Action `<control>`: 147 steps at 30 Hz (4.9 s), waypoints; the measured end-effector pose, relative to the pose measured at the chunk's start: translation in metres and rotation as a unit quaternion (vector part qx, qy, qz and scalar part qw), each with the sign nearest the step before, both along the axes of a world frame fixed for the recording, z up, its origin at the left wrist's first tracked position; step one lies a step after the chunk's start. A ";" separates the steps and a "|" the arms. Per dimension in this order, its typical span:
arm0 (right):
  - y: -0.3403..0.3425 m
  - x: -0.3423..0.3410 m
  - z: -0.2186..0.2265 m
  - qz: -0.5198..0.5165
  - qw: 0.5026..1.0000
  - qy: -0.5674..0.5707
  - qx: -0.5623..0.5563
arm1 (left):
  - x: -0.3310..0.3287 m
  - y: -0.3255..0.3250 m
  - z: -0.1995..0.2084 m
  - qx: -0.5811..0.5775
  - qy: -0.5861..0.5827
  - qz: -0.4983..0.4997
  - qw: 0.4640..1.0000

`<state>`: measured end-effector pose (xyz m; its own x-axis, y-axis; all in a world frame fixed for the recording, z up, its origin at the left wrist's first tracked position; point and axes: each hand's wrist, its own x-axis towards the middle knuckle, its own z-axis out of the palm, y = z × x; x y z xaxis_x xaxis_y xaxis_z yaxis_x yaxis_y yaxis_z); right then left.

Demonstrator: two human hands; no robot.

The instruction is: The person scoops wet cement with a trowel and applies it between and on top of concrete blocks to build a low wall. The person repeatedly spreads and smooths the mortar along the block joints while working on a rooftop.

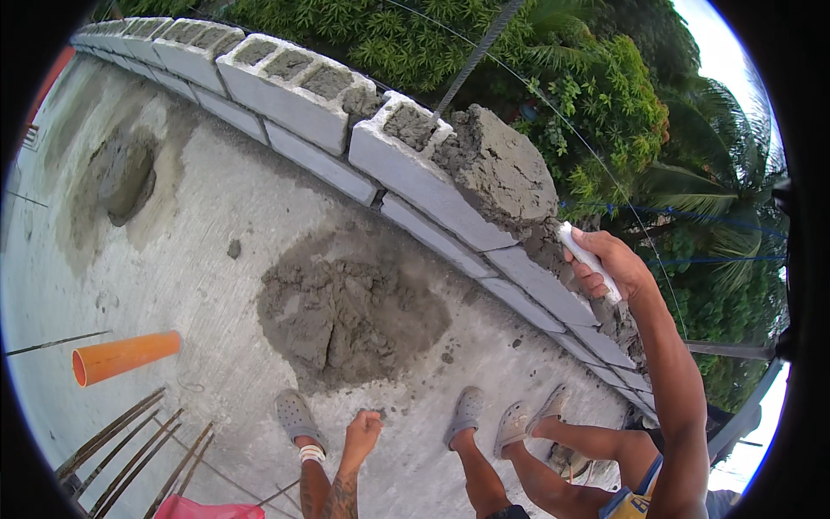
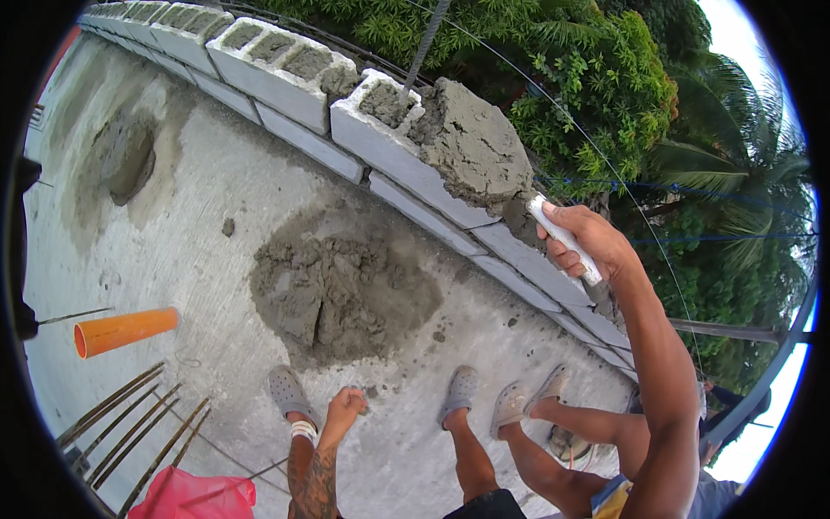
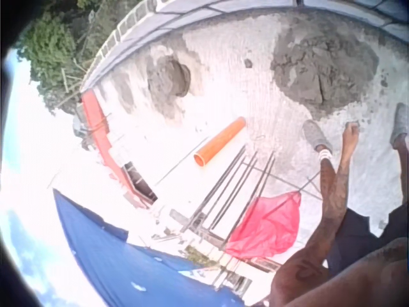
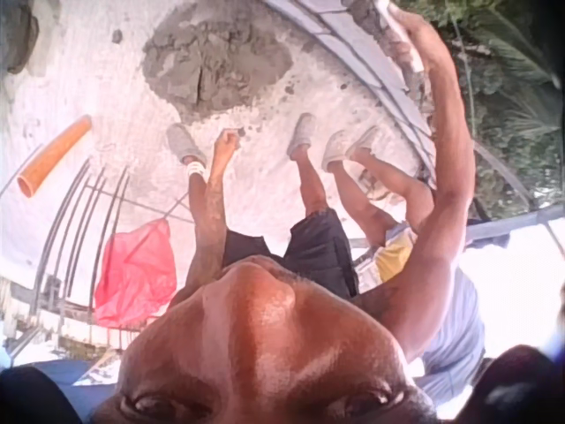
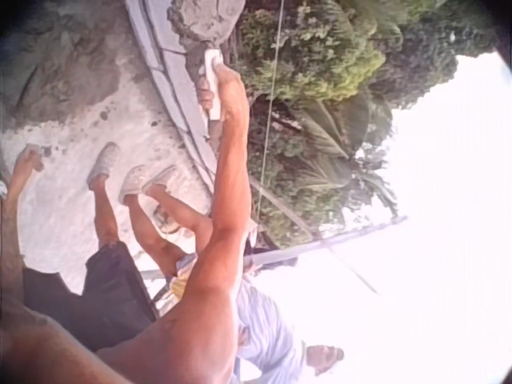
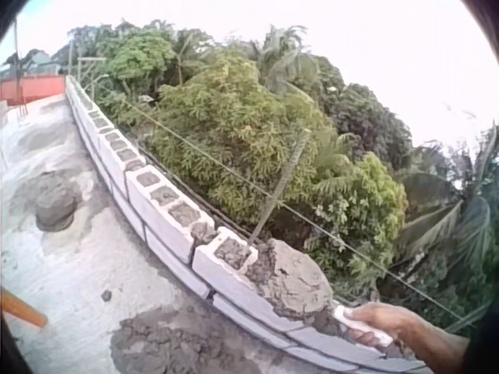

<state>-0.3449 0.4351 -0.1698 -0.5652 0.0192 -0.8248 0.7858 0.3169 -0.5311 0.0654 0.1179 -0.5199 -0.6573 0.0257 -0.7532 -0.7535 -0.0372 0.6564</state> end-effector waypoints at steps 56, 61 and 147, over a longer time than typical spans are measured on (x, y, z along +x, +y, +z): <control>-0.226 0.032 -0.260 -0.024 0.945 0.267 0.186 | 0.002 -0.002 0.010 0.038 -0.051 0.021 0.998; -0.203 0.071 -0.228 -0.049 0.981 0.142 0.126 | -0.002 -0.009 0.009 0.041 -0.021 0.037 0.998; -0.210 -0.095 -0.103 0.273 0.958 0.067 -0.054 | -0.026 -0.026 0.019 0.018 -0.010 -0.005 1.000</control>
